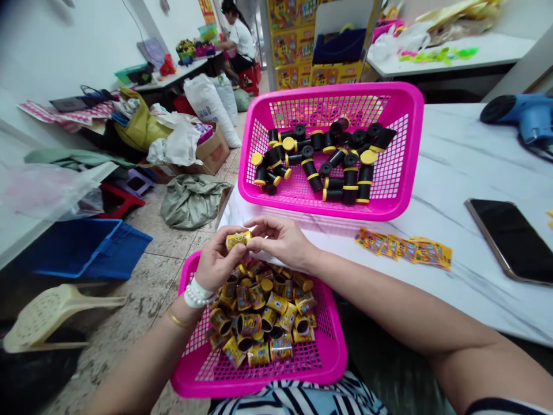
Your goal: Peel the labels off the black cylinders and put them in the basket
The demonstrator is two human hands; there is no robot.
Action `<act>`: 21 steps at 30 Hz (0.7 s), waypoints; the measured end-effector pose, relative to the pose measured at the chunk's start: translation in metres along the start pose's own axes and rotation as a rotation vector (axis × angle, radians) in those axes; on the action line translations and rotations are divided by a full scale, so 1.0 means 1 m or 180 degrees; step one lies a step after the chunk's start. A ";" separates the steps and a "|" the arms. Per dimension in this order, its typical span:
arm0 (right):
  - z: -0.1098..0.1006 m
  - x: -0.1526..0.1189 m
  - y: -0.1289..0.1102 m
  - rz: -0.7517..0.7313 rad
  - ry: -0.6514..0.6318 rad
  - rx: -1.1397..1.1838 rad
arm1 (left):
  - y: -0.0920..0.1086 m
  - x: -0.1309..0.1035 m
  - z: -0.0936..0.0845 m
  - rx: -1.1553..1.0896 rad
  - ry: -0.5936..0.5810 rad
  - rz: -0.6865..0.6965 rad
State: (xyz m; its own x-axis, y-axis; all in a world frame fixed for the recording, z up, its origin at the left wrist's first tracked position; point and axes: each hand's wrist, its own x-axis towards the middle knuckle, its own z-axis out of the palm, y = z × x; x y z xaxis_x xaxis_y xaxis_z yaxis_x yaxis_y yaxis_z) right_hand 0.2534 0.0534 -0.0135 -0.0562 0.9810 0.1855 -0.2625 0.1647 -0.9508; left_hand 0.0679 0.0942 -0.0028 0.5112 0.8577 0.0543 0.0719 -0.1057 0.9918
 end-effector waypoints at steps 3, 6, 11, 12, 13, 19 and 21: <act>-0.004 0.002 -0.001 0.0147 -0.0413 0.0005 | -0.004 -0.001 0.004 -0.0934 -0.0266 -0.0747; -0.003 -0.001 -0.003 0.0184 -0.0607 -0.0014 | -0.003 -0.009 0.012 -0.1321 -0.0254 -0.1285; 0.009 -0.009 -0.009 0.0137 -0.0447 0.0263 | 0.008 -0.032 0.014 -0.2242 -0.0126 -0.1306; 0.012 -0.011 -0.010 0.0145 -0.0469 0.0271 | 0.009 -0.037 0.013 -0.2353 -0.0115 -0.1289; 0.016 -0.014 -0.010 0.0150 -0.0527 0.0240 | 0.010 -0.042 0.012 -0.2398 -0.0089 -0.1273; 0.052 -0.062 0.011 -0.0349 -0.0245 -0.0471 | -0.001 -0.089 0.016 -0.2147 0.0158 -0.1594; 0.062 -0.083 0.019 -0.0390 -0.0111 -0.0689 | -0.008 -0.102 0.013 -0.1845 0.0202 -0.1795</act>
State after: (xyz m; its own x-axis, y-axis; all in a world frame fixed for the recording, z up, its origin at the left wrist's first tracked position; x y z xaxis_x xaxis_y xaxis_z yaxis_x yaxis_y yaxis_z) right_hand 0.1939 -0.0313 -0.0316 -0.0708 0.9489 0.3074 -0.0573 0.3038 -0.9510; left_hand 0.0259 0.0012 -0.0175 0.4797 0.7329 -0.4825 -0.1598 0.6137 0.7732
